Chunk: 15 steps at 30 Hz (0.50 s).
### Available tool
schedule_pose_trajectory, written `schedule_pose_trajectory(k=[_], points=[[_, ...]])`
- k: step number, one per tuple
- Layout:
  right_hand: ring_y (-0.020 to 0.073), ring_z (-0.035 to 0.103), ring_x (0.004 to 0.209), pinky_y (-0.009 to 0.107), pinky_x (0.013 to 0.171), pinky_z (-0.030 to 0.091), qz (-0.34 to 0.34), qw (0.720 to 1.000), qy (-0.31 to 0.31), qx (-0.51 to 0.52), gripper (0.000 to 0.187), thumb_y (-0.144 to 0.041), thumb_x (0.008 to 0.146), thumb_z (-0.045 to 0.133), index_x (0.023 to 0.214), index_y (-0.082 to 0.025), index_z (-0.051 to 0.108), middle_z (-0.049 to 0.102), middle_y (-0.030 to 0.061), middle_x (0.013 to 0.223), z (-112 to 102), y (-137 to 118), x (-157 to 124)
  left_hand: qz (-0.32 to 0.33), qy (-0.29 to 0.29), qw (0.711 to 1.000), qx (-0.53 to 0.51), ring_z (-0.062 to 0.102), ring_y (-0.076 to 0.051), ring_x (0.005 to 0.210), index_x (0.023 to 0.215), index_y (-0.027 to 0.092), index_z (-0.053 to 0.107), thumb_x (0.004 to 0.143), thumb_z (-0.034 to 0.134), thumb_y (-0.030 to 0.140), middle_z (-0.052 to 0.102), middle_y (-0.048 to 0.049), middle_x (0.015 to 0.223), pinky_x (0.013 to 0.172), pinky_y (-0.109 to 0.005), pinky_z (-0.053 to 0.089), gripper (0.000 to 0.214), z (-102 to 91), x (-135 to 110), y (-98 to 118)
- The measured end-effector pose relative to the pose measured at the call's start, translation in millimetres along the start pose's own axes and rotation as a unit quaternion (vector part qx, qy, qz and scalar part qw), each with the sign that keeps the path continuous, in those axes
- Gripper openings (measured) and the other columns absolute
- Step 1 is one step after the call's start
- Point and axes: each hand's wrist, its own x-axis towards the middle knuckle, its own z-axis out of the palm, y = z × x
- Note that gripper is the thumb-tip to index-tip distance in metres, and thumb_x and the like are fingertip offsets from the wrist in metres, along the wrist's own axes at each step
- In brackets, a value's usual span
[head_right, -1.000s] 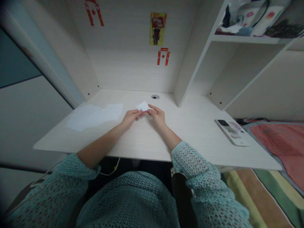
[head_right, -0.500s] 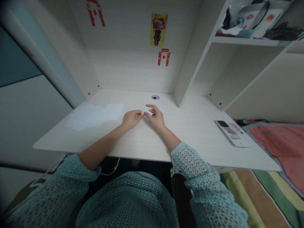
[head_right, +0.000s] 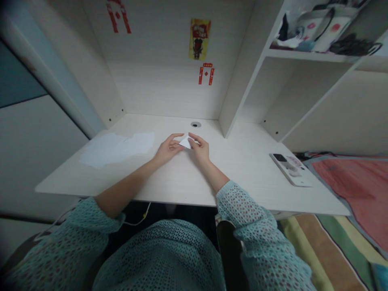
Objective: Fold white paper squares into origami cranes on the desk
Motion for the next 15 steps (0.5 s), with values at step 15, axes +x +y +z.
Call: schedule_pose_trajectory(k=[15], points=[[0.0166,0.059,0.083,0.032,0.072,0.049,-0.019,0.984,-0.178,-0.015,0.049,-0.041,0.063,0.073,0.11,-0.026,0.065,0.065,0.005,0.111,3.3,-17.2,-5.1,-0.004,0.09,0.994,-0.066,0.063,-0.02,0.097,0.089,0.018,0.073,0.07,0.067,0.031,0.07,-0.0078,0.1,0.092,-0.034,0.045,0.024,-8.6,11.0,-8.2]])
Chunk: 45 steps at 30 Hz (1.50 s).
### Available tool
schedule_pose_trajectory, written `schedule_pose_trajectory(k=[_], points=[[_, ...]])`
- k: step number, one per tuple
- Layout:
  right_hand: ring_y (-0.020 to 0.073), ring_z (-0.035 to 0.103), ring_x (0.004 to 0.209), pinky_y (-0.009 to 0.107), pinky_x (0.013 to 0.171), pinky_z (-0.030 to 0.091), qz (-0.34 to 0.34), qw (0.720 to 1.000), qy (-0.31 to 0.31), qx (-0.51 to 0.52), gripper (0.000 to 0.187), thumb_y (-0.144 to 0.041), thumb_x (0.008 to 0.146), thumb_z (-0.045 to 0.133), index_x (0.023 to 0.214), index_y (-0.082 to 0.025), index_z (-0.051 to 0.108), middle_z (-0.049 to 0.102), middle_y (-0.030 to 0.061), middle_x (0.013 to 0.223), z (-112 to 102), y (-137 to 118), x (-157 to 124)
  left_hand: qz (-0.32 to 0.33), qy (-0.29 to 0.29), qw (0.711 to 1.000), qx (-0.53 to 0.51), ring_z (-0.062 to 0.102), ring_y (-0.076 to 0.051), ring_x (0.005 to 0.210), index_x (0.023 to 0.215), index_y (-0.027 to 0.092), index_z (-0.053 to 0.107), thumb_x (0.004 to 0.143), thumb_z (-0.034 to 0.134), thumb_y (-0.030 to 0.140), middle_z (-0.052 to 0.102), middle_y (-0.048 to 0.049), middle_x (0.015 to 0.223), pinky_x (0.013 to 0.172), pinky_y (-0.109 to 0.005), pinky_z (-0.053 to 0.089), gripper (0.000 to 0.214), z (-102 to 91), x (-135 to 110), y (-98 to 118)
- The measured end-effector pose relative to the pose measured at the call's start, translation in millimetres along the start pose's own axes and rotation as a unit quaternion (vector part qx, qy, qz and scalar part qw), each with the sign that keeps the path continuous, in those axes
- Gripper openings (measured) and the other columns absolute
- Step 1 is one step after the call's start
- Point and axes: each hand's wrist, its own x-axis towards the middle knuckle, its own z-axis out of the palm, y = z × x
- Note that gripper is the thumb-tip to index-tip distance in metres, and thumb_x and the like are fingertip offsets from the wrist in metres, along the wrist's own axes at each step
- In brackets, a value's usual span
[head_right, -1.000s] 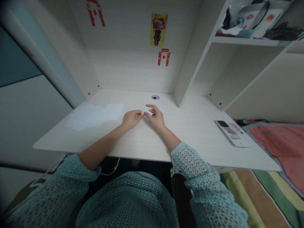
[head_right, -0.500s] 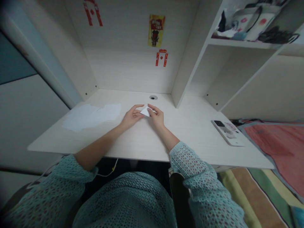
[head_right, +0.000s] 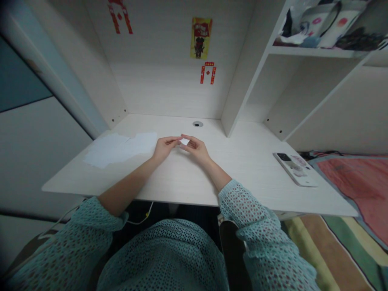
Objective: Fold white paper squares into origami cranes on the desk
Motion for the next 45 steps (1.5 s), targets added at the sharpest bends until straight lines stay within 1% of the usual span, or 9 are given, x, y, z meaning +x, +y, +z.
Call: schedule_pose_trajectory(k=[6,11,13,18,22,28,35,41,45], points=[[0.0132,0.054,0.064,0.032,0.064,0.048,0.015,0.999,0.033,-0.02,0.046,-0.038,0.062,0.074,0.105,-0.021,0.068,0.069,0.003,0.083,-0.8,3.5,-0.3,-0.036,-0.002,0.999,-0.022,0.064,-0.021,0.094,0.087,0.017,0.072,0.068,0.069,0.033,0.071,-0.0087,0.096,0.09,-0.036,0.045,0.025,-1.1,1.2,-2.1],[0.0137,0.058,0.073,0.034,0.073,0.05,0.0,1.0,0.016,-0.008,0.052,-0.033,0.054,0.08,0.103,-0.024,0.068,0.069,0.0041,0.099,-3.6,8.4,1.4,-0.048,0.012,0.998,-0.027,0.065,-0.02,0.088,0.087,0.017,0.073,0.067,0.069,0.033,0.072,-0.0084,0.091,0.087,-0.035,0.046,0.026,-0.7,0.8,-1.9],[0.0154,0.061,0.078,0.034,0.076,0.05,-0.004,1.0,0.017,-0.001,0.048,-0.033,0.055,0.079,0.101,-0.024,0.069,0.069,0.005,0.101,-4.3,9.2,1.7,-0.046,0.012,0.999,-0.026,0.065,-0.019,0.086,0.086,0.017,0.073,0.067,0.069,0.033,0.072,-0.008,0.089,0.087,-0.035,0.046,0.025,-0.9,1.1,-2.1],[0.0181,0.065,0.08,0.035,0.079,0.05,0.009,0.996,0.087,0.026,0.022,-0.035,0.061,0.075,0.079,-0.021,0.073,0.072,0.0053,0.086,-4.8,10.3,2.7,-0.04,-0.019,0.999,-0.024,0.065,-0.019,0.088,0.082,0.016,0.073,0.066,0.07,0.032,0.072,-0.0084,0.091,0.089,-0.035,0.045,0.023,-1.1,2.2,-4.3],[0.0181,0.066,0.074,0.034,0.075,0.051,0.024,0.992,0.12,0.024,0.022,-0.037,0.058,0.077,0.072,-0.02,0.072,0.072,0.0047,0.078,-3.1,12.1,3.4,-0.031,-0.009,0.999,-0.01,0.065,-0.019,0.086,0.083,0.016,0.073,0.069,0.068,0.031,0.072,-0.0081,0.09,0.086,-0.034,0.047,0.021,1.0,1.0,-5.2],[0.0156,0.062,0.064,0.031,0.063,0.05,0.044,0.984,0.166,0.039,0.027,-0.039,0.055,0.078,0.07,-0.019,0.07,0.071,0.0041,0.072,2.7,14.3,2.7,-0.011,0.025,0.999,0.023,0.065,-0.019,0.085,0.087,0.018,0.073,0.072,0.065,0.032,0.072,-0.0073,0.092,0.084,-0.033,0.048,0.022,4.5,-2.6,-2.4],[0.0159,0.063,0.07,0.032,0.072,0.05,0.042,0.987,0.149,0.052,0.026,-0.038,0.055,0.078,0.07,-0.019,0.069,0.071,0.0038,0.076,2.3,16.4,3.2,-0.038,0.034,0.999,0.005,0.064,-0.02,0.088,0.092,0.018,0.072,0.07,0.068,0.034,0.071,-0.0078,0.096,0.081,-0.033,0.049,0.028,3.9,0.1,-9.4],[0.0151,0.061,0.066,0.03,0.065,0.049,0.04,0.989,0.137,0.043,0.027,-0.041,0.059,0.076,0.076,-0.02,0.071,0.071,0.004,0.076,2.9,14.0,1.4,-0.068,0.05,0.996,-0.036,0.064,-0.02,0.091,0.094,0.017,0.072,0.068,0.07,0.034,0.071,-0.0077,0.098,0.085,-0.036,0.05,0.031,4.5,1.2,-10.3],[0.016,0.061,0.068,0.032,0.07,0.049,0.024,0.99,0.141,0.014,0.025,-0.043,0.062,0.072,0.071,-0.02,0.071,0.07,0.0034,0.072,4.0,12.0,0.9,-0.086,0.069,0.993,-0.043,0.064,-0.02,0.091,0.096,0.017,0.071,0.067,0.071,0.034,0.07,-0.0077,0.1,0.088,-0.037,0.05,0.034,5.9,0.9,-9.1]])
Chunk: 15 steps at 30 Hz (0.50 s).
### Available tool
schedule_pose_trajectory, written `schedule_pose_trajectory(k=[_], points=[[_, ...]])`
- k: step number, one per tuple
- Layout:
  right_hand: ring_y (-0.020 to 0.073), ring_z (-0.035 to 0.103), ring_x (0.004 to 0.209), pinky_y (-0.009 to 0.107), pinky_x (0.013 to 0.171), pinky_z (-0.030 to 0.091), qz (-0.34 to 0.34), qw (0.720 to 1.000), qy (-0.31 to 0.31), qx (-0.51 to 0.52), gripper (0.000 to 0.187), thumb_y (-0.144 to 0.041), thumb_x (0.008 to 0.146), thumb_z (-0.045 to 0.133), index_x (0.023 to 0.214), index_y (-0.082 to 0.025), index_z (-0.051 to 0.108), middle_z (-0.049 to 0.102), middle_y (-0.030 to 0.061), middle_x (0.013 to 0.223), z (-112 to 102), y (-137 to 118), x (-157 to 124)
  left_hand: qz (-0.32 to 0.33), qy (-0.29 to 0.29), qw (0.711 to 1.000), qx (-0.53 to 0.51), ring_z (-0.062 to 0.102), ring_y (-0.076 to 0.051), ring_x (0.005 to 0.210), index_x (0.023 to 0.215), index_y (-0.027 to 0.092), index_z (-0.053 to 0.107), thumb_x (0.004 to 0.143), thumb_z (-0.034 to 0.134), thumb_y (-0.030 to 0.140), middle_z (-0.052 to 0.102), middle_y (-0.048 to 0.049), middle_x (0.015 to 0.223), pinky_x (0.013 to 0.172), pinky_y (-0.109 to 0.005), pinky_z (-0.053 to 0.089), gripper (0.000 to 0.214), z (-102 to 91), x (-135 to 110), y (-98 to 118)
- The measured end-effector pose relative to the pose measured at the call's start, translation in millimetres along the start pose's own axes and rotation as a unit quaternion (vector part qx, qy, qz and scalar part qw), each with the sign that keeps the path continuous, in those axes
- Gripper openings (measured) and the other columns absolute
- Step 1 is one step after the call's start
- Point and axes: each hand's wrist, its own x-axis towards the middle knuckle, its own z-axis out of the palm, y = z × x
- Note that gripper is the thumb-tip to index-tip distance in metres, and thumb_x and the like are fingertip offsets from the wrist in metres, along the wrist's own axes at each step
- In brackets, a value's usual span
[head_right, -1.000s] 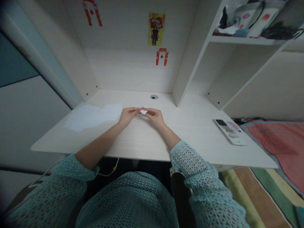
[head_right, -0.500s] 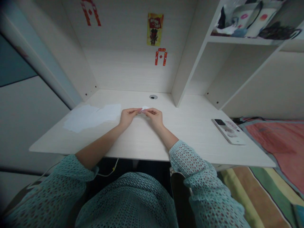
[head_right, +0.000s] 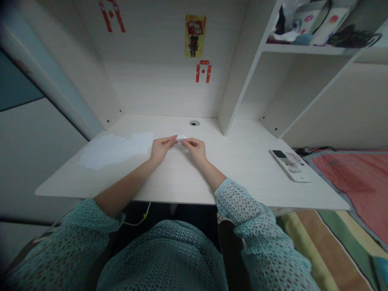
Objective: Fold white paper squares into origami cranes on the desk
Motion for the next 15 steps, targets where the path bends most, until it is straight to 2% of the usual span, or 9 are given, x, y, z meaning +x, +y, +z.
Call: schedule_pose_trajectory(k=[10,15], points=[[0.017,0.063,0.076,0.033,0.076,0.049,0.006,0.999,0.017,0.039,0.019,-0.037,0.065,0.071,0.074,-0.02,0.072,0.071,0.0035,0.077,2.2,2.3,-1.1,-0.041,-0.009,0.994,-0.099,0.063,-0.019,0.099,0.104,0.016,0.068,0.069,0.071,0.03,0.068,-0.0083,0.107,0.095,-0.036,0.047,0.038,4.2,-2.4,-3.1],[0.0159,0.062,0.071,0.032,0.072,0.048,-0.001,0.999,0.038,0.024,0.02,-0.037,0.065,0.071,0.075,-0.019,0.072,0.07,0.0037,0.074,3.5,3.5,-2.1,-0.027,-0.002,0.993,-0.111,0.064,-0.019,0.096,0.102,0.015,0.069,0.066,0.073,0.032,0.069,-0.0081,0.104,0.095,-0.036,0.047,0.04,5.9,-4.5,-3.0]])
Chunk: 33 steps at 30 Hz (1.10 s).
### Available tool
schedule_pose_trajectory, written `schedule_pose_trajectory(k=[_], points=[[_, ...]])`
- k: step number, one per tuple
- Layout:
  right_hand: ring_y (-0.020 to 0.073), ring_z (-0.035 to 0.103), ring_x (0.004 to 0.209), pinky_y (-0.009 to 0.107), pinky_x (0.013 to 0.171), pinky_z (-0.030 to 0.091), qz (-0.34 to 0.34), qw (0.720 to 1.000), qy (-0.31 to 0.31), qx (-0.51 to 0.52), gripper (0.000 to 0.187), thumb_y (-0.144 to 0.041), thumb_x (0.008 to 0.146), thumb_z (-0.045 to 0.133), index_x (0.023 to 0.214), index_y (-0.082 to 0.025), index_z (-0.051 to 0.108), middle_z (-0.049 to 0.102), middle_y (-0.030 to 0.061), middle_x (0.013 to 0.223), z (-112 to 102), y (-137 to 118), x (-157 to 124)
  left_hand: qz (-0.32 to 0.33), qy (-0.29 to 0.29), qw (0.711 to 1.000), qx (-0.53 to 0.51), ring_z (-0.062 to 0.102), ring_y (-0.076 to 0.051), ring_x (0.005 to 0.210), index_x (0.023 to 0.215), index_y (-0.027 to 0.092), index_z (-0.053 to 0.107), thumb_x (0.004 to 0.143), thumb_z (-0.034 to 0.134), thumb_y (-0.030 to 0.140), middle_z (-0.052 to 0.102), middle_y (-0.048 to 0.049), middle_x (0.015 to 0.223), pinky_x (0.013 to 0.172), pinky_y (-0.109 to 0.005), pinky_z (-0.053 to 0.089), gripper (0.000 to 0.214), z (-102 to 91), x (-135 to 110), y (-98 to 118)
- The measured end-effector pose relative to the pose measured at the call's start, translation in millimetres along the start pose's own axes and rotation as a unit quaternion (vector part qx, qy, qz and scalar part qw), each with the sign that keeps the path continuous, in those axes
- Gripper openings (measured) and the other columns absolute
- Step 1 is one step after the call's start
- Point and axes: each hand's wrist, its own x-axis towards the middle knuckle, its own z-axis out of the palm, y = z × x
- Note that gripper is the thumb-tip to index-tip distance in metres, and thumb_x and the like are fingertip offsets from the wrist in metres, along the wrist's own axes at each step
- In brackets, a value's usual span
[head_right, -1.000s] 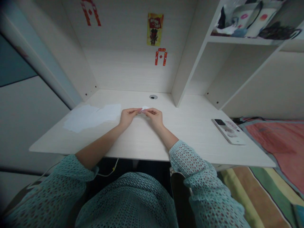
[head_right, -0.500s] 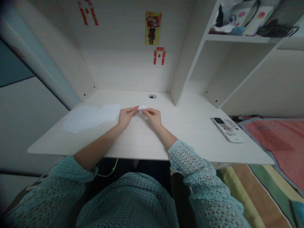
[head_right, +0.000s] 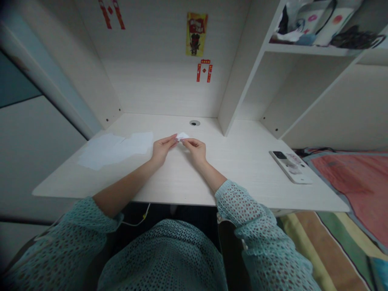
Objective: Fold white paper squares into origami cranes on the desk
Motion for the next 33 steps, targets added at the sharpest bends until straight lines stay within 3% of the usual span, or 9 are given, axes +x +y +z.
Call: schedule_pose_trajectory(k=[8,19,25,33], points=[[0.0156,0.061,0.07,0.033,0.074,0.048,0.038,0.999,0.011,0.033,0.024,-0.039,0.062,0.073,0.074,-0.018,0.072,0.07,0.0048,0.075,0.3,3.4,0.2,-0.001,-0.013,1.0,0.026,0.064,-0.02,0.096,0.101,0.014,0.069,0.065,0.074,0.032,0.069,-0.0094,0.103,0.094,-0.037,0.047,0.041,-2.2,1.7,-1.6],[0.0161,0.063,0.074,0.033,0.079,0.047,0.03,0.996,0.005,0.078,0.02,-0.036,0.061,0.075,0.072,-0.02,0.072,0.071,0.0036,0.076,2.0,3.3,2.3,0.029,-0.003,1.0,0.001,0.063,-0.02,0.098,0.105,0.014,0.068,0.066,0.073,0.031,0.069,-0.0085,0.105,0.097,-0.037,0.044,0.042,0.4,0.2,-1.4],[0.0166,0.063,0.072,0.033,0.077,0.049,0.028,0.998,0.017,0.062,0.022,-0.036,0.059,0.076,0.073,-0.019,0.071,0.071,0.0043,0.076,1.7,0.1,1.6,0.023,-0.012,1.0,0.0,0.064,-0.019,0.095,0.12,0.016,0.058,0.068,0.072,0.029,0.071,-0.0074,0.097,0.094,-0.036,0.045,0.056,1.8,-3.5,2.1],[0.0169,0.064,0.074,0.034,0.079,0.05,0.034,0.998,0.012,0.052,0.023,-0.037,0.062,0.074,0.075,-0.019,0.071,0.071,0.0052,0.078,1.0,4.9,3.5,-0.002,-0.015,1.0,-0.015,0.062,-0.021,0.101,0.113,0.015,0.063,0.066,0.073,0.029,0.068,-0.0104,0.107,0.095,-0.036,0.044,0.05,0.9,-3.1,2.0]])
